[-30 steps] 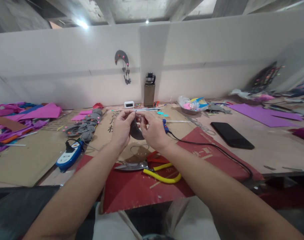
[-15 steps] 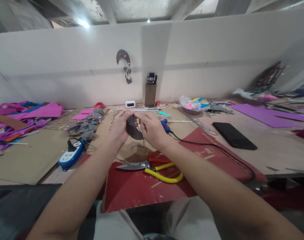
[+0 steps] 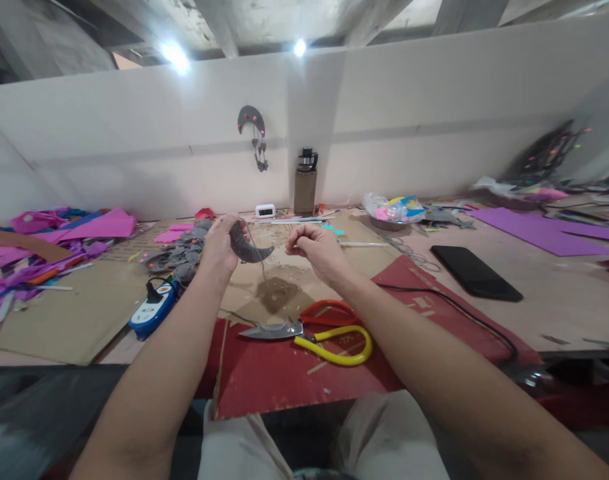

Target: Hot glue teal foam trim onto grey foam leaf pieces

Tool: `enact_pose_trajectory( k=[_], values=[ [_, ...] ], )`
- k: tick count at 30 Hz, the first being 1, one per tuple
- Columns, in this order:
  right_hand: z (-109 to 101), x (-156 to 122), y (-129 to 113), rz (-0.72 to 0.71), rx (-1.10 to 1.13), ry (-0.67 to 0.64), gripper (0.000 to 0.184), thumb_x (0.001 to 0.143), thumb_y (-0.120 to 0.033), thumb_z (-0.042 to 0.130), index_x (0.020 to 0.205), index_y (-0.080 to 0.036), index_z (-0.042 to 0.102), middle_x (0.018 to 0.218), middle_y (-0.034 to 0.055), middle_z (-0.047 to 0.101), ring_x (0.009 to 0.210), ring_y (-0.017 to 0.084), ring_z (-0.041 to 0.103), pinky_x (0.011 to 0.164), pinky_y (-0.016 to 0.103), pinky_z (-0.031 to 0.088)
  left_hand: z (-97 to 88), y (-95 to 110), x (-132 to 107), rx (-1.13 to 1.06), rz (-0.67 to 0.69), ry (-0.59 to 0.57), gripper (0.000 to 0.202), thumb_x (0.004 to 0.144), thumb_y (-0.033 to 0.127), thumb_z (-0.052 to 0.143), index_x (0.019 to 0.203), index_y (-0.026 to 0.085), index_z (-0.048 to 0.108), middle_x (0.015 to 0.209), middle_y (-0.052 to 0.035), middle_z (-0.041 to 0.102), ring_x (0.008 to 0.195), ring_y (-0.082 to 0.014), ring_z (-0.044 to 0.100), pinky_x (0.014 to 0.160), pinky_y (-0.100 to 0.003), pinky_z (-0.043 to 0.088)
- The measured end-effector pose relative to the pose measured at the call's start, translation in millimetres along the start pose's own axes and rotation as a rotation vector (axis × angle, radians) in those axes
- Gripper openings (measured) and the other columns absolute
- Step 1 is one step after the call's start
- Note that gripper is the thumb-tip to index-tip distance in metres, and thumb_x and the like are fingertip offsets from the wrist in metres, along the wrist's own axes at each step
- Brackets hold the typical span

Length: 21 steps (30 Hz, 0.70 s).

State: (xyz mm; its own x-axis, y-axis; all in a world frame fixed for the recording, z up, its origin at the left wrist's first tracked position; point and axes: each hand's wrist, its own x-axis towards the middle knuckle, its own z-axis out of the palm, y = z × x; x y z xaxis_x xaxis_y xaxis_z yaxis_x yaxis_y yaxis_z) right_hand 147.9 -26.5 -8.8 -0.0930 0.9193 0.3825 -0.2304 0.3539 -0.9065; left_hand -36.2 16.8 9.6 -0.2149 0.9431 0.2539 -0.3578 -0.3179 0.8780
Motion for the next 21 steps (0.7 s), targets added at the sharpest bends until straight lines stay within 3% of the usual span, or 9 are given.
enact_pose_trajectory(
  k=[5, 11, 14, 17, 19, 21],
  values=[
    [1, 2, -1, 0.138, 0.162, -0.001, 0.013, 0.07, -0.012, 0.048, 0.078, -0.017, 0.058, 0.068, -0.0044, 0.053, 0.054, 0.006, 0.05, 0.057, 0.025, 0.05, -3.7, -3, 3, 0.002, 0.0, 0.0, 0.025, 0.059, 0.031, 0.071, 0.069, 0.018, 0.051, 0.058, 0.0032, 0.056, 0.048, -0.0096, 0.05, 0.048, -0.023, 0.043],
    [-5, 6, -3, 0.074, 0.194, -0.026, 0.005, 0.08, -0.022, 0.052, 0.083, -0.019, 0.054, 0.06, -0.0076, 0.045, 0.046, 0.005, 0.04, 0.051, 0.023, 0.048, -2.2, 6, 2, 0.012, 0.133, 0.031, 0.024, 0.06, 0.028, 0.072, 0.068, 0.019, 0.051, 0.054, 0.0033, 0.056, 0.048, -0.0103, 0.051, 0.046, -0.022, 0.044],
    [-6, 8, 1, 0.048, 0.082, -0.045, 0.007, 0.083, -0.026, 0.05, 0.08, -0.02, 0.052, 0.056, -0.0085, 0.04, 0.044, 0.006, 0.036, 0.049, 0.024, 0.047, -2.2, 9, 2, 0.018, 0.182, 0.029, 0.021, 0.062, 0.026, 0.071, 0.068, 0.019, 0.052, 0.054, 0.0038, 0.055, 0.047, -0.0102, 0.051, 0.045, -0.022, 0.044],
    [-5, 7, 9, -0.022, -0.152, -0.053, 0.006, 0.079, -0.015, 0.047, 0.078, -0.019, 0.051, 0.064, -0.0055, 0.047, 0.055, 0.008, 0.046, 0.063, 0.027, 0.05, 0.9, 6, -2, 0.031, 0.175, 0.012, 0.022, 0.062, 0.026, 0.072, 0.069, 0.019, 0.051, 0.054, 0.004, 0.055, 0.045, -0.0095, 0.051, 0.044, -0.021, 0.043],
    [-2, 4, 14, -0.05, -0.272, -0.092, 0.016, 0.073, -0.008, 0.048, 0.084, -0.018, 0.052, 0.081, -0.0006, 0.057, 0.075, 0.01, 0.056, 0.079, 0.031, 0.049, 5.1, 1, -6, 0.058, 0.173, -0.029, 0.023, 0.062, 0.026, 0.073, 0.07, 0.019, 0.052, 0.055, 0.004, 0.056, 0.045, -0.0091, 0.051, 0.045, -0.021, 0.042],
    [3, -1, 17, -0.022, -0.334, -0.153, 0.029, 0.072, -0.009, 0.053, 0.099, -0.017, 0.052, 0.105, 0.0063, 0.061, 0.099, 0.015, 0.058, 0.093, 0.036, 0.044, 9.6, -3, -12, 0.114, 0.201, -0.095, 0.021, 0.063, 0.027, 0.073, 0.072, 0.019, 0.056, 0.056, 0.0034, 0.057, 0.046, -0.0089, 0.051, 0.046, -0.02, 0.042]
  ],
)
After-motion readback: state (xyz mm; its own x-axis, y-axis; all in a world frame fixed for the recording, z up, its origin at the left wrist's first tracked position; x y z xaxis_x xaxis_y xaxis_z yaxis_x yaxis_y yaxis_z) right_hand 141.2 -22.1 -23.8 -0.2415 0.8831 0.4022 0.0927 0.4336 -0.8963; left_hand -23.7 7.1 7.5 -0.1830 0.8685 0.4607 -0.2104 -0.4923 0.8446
